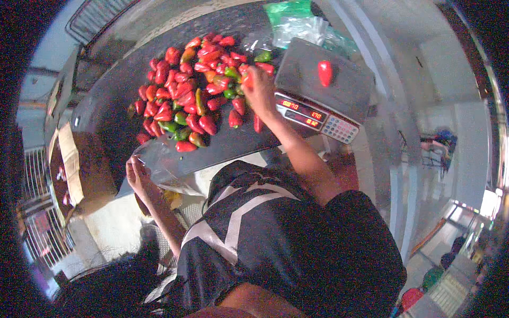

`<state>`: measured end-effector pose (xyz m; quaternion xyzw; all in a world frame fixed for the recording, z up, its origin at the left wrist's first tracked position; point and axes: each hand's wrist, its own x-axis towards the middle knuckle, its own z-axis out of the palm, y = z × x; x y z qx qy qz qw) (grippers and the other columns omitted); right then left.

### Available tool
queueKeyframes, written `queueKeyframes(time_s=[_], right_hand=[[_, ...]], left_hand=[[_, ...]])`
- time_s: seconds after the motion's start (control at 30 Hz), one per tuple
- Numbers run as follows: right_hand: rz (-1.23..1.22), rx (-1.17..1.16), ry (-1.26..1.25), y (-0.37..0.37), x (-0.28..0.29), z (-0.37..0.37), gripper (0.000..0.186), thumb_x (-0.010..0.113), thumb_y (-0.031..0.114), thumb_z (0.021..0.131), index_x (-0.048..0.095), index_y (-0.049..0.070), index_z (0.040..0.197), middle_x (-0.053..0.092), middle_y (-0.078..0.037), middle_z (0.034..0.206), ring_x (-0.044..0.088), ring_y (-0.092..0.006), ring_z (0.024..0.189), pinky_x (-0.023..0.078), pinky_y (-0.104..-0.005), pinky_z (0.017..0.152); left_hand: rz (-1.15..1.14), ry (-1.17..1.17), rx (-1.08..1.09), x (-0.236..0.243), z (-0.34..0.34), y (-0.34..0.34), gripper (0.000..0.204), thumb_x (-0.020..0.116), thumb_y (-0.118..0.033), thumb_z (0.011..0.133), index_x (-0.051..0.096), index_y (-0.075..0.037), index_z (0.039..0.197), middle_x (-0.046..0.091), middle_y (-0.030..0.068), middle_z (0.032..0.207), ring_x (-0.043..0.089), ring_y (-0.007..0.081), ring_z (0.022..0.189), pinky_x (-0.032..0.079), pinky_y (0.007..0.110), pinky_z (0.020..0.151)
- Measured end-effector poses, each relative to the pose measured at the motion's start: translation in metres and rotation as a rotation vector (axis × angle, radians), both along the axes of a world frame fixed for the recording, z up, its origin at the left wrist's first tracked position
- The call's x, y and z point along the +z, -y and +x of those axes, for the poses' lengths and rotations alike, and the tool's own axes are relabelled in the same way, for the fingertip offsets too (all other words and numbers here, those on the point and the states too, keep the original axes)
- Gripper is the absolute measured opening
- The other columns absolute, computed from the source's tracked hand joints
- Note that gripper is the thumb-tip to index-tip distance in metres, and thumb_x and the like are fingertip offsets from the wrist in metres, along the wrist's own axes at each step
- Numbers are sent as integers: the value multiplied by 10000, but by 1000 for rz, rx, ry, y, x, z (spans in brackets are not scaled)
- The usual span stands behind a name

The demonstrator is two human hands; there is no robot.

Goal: The person selects red and green peppers from a large pile on a table, places them into clear plastic bags, weighs the bags on a digital scale, and then ties the bags shut. The person repeats this process multiple times, creating several small packages of peppers.

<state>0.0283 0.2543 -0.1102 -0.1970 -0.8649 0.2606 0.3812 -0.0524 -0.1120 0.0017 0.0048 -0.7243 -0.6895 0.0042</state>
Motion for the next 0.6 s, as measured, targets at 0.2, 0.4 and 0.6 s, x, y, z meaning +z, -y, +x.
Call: queueKeyframes(time_s=[0.2,0.4,0.6], right_hand=[[97,-625,50,-129,62,122,469,737,222,782,549,72,1184,552,-216,1084,562,-404,998,473,-467,821],[50,-569,317,-186,1,165,473,734,249,794,556,56,1187,578,-248,1044,557,-421,1005,465,-484,836],[79,-454,150,-118,57,135,356,677,181,824,601,65,1152,602,-199,1116,543,-387,1071,430,-456,923]], left_hand=[[73,-84,-222,15,-6,-46,161,572,-244,965,603,-90,928,504,-73,793,393,-4,673,275,161,564],[-26,-32,-448,29,6,-76,153,595,-232,952,576,-112,859,502,-94,756,395,1,661,270,165,567],[-215,-90,-583,35,24,-100,241,585,-239,957,575,-40,821,559,-21,724,493,60,669,403,224,599]])
